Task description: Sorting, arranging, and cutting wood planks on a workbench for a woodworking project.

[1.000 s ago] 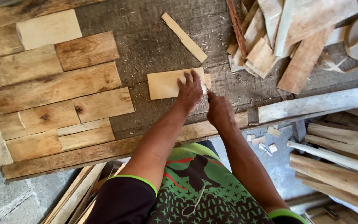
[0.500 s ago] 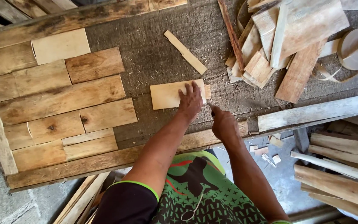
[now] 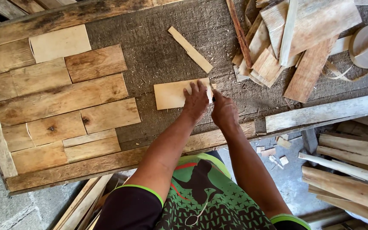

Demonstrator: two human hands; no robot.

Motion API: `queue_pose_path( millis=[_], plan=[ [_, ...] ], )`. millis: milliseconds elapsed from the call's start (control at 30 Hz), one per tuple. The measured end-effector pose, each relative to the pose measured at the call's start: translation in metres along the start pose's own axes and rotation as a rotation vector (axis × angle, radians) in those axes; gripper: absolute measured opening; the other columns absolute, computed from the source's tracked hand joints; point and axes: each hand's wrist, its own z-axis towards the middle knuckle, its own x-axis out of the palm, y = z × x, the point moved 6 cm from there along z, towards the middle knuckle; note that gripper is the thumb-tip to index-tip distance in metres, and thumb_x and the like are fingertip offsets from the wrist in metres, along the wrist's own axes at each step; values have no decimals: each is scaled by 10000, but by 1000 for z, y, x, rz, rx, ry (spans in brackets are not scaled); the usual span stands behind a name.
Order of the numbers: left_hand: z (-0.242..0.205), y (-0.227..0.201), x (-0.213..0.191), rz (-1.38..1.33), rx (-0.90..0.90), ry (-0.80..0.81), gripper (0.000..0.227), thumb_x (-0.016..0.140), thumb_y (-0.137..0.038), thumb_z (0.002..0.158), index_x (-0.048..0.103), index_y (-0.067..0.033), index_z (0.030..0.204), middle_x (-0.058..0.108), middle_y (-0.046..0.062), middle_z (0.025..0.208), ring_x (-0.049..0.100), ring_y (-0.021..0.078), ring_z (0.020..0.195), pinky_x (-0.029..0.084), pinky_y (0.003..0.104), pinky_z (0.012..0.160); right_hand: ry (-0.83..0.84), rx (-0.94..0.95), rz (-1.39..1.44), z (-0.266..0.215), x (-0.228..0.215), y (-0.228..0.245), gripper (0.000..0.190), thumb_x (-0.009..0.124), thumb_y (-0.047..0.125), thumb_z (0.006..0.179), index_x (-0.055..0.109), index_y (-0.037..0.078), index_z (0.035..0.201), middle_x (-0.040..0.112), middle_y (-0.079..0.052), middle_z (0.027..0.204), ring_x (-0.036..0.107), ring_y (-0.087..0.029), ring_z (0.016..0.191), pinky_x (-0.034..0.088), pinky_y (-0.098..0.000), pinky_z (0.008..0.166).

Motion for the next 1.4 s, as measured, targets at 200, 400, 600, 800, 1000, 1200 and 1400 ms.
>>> queue_pose_path(
  millis=[200, 400, 600, 800, 1000, 1200, 1400],
  plan=[
    [4, -1, 2, 1, 15, 29, 619, 741, -217, 897, 530, -3, 1439, 245, 338, 1563, 332, 557, 1394, 461, 696, 1014, 134, 37, -101, 7, -3, 3, 301, 500, 56, 1051, 590, 104, 1334, 693, -154, 792, 516, -140, 465, 457, -279, 358],
    [-2, 2, -3, -123, 22, -25, 631, 753, -251, 876, 538, -71, 1441, 257, 347, 1516, 328, 580, 1362, 439, 743, 996, 137, 12, -131, -1, -4, 3, 403, 522, 33, 1026, 555, 135, 1415, 691, -162, 778, 459, -140, 452, 423, -283, 342],
    [-4, -3, -18, 14, 15, 144, 283, 763, -118, 880, 734, -80, 1159, 209, 286, 1654, 273, 544, 1467, 416, 670, 1087, 32, -97, 0, -15, 7, -11, 422, 577, -34, 936, 648, 127, 1320, 738, -164, 905, 618, -170, 555, 511, -328, 429],
    [7, -1, 3, -121, -30, -86, 572, 663, -86, 859, 547, 121, 1380, 269, 336, 1531, 313, 559, 1362, 433, 729, 1020, 139, 55, -35, -47, -7, 0, 417, 563, 99, 1007, 569, 207, 1410, 727, -260, 874, 729, -395, 758, 586, -527, 694],
    [6, -2, 10, -144, -16, -26, 526, 612, -127, 947, 512, 130, 1396, 243, 333, 1553, 310, 590, 1368, 415, 742, 1028, 64, 19, 10, -56, -4, -14, 480, 586, 47, 881, 602, 194, 1338, 712, -267, 941, 694, -477, 884, 561, -585, 764],
    [12, 2, 29, 44, -23, -157, 535, 739, -110, 871, 619, 48, 1368, 253, 329, 1583, 351, 581, 1353, 478, 687, 974, 99, -12, 24, -42, -5, -13, 345, 457, 80, 1054, 551, 127, 1382, 753, -149, 870, 617, -250, 474, 525, -421, 400],
    [-2, 1, -10, -23, 6, 1, 374, 793, -187, 844, 743, -4, 1167, 289, 300, 1567, 350, 555, 1383, 490, 695, 999, 32, 62, -20, -12, -9, 2, 384, 457, 156, 1088, 490, 169, 1470, 703, -122, 710, 490, -166, 438, 409, -341, 365]
  ],
)
